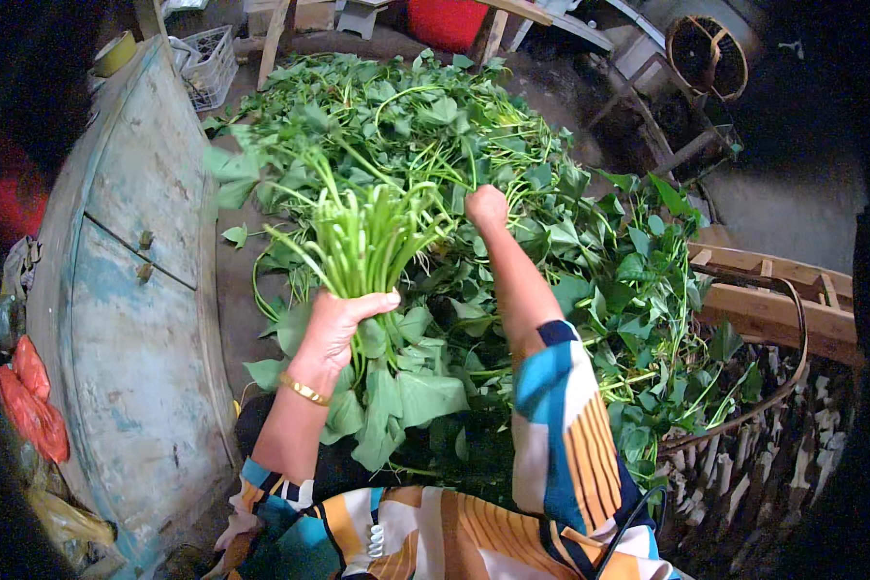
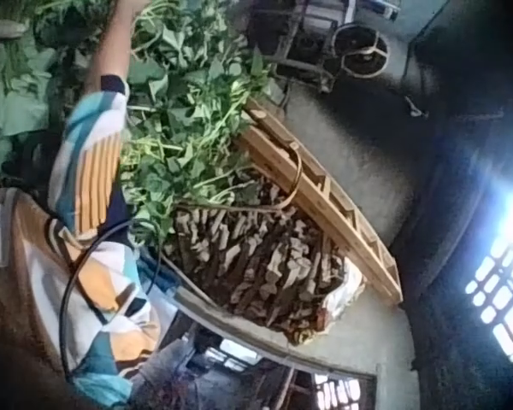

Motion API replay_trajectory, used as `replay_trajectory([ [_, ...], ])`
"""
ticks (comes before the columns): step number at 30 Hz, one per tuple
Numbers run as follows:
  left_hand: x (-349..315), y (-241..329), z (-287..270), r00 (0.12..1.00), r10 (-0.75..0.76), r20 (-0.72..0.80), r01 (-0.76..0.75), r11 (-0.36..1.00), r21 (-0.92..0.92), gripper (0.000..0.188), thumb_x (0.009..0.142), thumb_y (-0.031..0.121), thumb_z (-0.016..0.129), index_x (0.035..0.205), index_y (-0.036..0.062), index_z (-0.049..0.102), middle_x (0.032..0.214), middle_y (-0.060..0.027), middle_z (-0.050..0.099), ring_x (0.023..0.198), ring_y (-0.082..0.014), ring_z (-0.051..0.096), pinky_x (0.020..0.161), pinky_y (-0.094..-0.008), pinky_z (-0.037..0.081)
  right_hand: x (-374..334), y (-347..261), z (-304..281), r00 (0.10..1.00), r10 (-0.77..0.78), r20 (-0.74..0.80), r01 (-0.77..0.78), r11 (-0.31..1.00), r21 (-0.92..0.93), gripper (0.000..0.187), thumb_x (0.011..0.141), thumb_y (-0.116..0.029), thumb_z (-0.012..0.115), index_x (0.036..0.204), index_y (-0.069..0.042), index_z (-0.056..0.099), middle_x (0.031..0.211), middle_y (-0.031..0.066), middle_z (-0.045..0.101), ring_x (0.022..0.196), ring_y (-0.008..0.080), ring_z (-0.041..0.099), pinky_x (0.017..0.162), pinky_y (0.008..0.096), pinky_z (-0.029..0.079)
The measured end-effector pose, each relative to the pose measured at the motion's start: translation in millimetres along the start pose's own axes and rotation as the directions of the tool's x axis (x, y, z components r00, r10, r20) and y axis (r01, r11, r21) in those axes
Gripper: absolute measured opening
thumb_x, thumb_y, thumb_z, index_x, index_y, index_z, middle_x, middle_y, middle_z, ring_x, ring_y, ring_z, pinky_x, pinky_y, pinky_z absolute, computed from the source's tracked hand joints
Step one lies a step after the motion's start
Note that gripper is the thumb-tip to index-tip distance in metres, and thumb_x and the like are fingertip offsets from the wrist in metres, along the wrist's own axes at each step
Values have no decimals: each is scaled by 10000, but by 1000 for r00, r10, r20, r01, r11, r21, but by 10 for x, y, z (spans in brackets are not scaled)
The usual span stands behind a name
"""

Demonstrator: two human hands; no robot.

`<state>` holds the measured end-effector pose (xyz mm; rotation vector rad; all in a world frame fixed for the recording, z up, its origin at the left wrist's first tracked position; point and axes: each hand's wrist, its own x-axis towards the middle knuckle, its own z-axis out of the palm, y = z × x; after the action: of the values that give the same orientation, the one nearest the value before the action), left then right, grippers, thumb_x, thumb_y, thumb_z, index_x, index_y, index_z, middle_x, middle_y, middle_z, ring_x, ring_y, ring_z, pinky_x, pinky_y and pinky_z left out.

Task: Sorting and trimming green leafy vegetables from a large pile on the floor.

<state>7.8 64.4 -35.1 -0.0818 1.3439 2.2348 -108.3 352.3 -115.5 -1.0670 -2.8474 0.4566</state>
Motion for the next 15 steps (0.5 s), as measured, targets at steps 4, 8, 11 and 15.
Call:
replay_trajectory([
  [4,24,-51,11,1000,2,-14,-2,1000,-12,385,607,-68,679,964,30,574,881,-18,599,762,-116,571,702,-251,467,57,-78,284,989,148,-5,-145,975,168,251,742,-196,503,860,-22,639,916,192,612,854,330,600,750,378,482],
  [8,60,-139,172,997,32,67,-31,999,-18,300,627,-13,666,915,29,592,814,-39,618,724,-132,593,680,-243,475,843,837,581,966,-242,91,258,932,-255,257,740,-231,517,834,-23,635,875,166,622,796,299,612,717,354,490],
  [11,13,-188,-21,999,40,5,-39,997,-62,437,591,-80,666,1001,26,554,925,-35,595,788,-132,573,705,-252,474,495,574,627,981,75,-180,-95,990,-104,233,755,-230,512,784,-39,643,815,144,632,769,251,626,693,337,500],
  [15,-121,136,-70,999,33,-2,-33,983,-179,390,606,-61,662,976,27,577,893,-26,607,756,-132,579,720,-244,465,446,1195,118,849,-337,-408,171,904,-392,200,778,-209,523,657,-67,593,624,73,589,475,189,539,428,311,426],
])
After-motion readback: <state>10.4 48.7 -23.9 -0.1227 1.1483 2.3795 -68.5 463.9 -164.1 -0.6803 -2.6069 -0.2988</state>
